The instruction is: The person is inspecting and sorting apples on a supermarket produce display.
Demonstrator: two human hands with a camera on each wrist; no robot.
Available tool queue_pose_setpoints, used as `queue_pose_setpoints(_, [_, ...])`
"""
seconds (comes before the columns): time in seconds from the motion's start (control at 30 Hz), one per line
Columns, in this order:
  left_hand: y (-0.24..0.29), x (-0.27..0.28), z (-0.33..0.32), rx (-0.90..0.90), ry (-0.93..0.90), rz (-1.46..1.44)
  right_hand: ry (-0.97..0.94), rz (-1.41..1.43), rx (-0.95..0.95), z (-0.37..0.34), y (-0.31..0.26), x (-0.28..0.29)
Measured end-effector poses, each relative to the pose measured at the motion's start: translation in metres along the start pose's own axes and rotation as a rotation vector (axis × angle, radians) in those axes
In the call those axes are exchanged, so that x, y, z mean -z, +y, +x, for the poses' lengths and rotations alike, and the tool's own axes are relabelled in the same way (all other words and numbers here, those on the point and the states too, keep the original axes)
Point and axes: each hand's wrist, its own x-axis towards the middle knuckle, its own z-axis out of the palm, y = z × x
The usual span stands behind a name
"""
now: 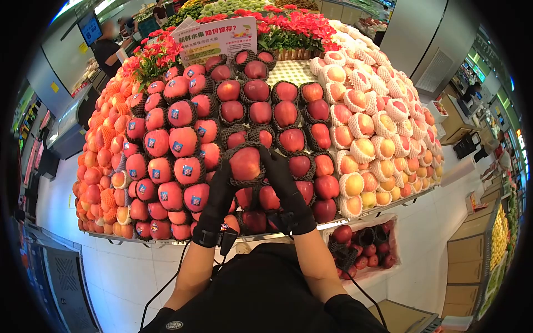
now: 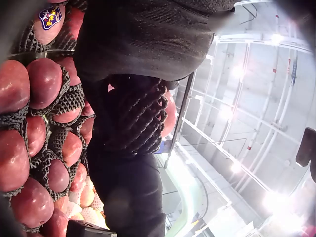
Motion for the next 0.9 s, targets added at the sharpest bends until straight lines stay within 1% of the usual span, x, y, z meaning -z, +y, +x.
queue_pose_setpoints(0.03, [-0.019,0.011,0.006,-0.058,-0.014,0.1,-0.012,-0.05,0.002,0.0,-0.001,0.002])
queue_pose_setpoints(0.1, [-0.034,0.022,0.012,-0.138,-0.027,0.256,-0.034,-0.15,0.006,-0.002,-0.005,0.005])
queue_pose_setpoints(0.13, [-0.04,0.026,0.013,-0.16,-0.026,0.312,-0.023,-0.146,0.021,-0.001,-0.003,0.005])
queue_pose_setpoints(0.2, [-0.031,0.023,0.01,-0.214,-0.022,0.494,-0.004,-0.137,0.05,0.002,0.004,0.006])
queue_pose_setpoints(0.27, [-0.02,0.022,0.002,-0.277,-0.017,0.746,-0.046,-0.178,0.158,0.006,0.011,0.008])
queue_pose_setpoints(0.3, [-0.022,0.025,0.003,-0.271,-0.024,0.725,-0.066,-0.198,0.212,0.006,0.013,0.009])
queue_pose_setpoints(0.33, [-0.026,0.029,0.004,-0.264,-0.032,0.705,-0.087,-0.224,0.164,0.006,0.014,0.011])
queue_pose_setpoints(0.4, [-0.019,0.025,0.001,-0.32,-0.028,0.742,-0.128,-0.276,0.068,0.001,0.004,0.011])
queue_pose_setpoints(0.47, [-0.012,0.019,-0.003,-0.449,-0.007,0.854,-0.164,-0.256,0.077,0.002,0.007,0.013])
queue_pose_setpoints(0.5, [-0.021,0.024,-0.001,-0.468,0.026,0.859,-0.182,-0.247,0.082,0.002,0.008,0.012])
queue_pose_setpoints(0.53, [-0.038,0.031,0.002,-0.486,0.061,0.862,-0.175,-0.226,0.026,0.001,0.007,0.012])
queue_pose_setpoints(0.6, [-0.036,0.029,0.002,-0.385,0.087,0.62,-0.166,-0.185,-0.086,-0.005,-0.006,0.008])
queue_pose_setpoints(0.63, [-0.035,0.028,0.002,-0.266,0.077,0.374,-0.181,-0.147,-0.072,-0.001,0.0,0.007])
queue_pose_setpoints(0.7, [-0.025,0.026,-0.001,-0.216,0.054,0.321,-0.209,-0.072,-0.052,0.007,0.019,0.007])
queue_pose_setpoints(0.77, [-0.019,0.03,-0.005,-0.356,0.028,0.704,-0.193,-0.132,0.2,0.009,0.028,0.002])
queue_pose_setpoints(0.83, [0.001,0.018,-0.012,-0.217,0.019,0.452,-0.184,-0.152,0.259,0.009,0.03,-0.001])
queue_pose_setpoints(0.87, [0.012,0.012,-0.015,-0.148,0.013,0.328,-0.183,-0.143,0.193,0.01,0.028,-0.001])
queue_pose_setpoints(0.9, [0.021,0.008,-0.017,-0.037,0.028,0.115,-0.179,-0.133,0.129,0.011,0.027,-0.001])
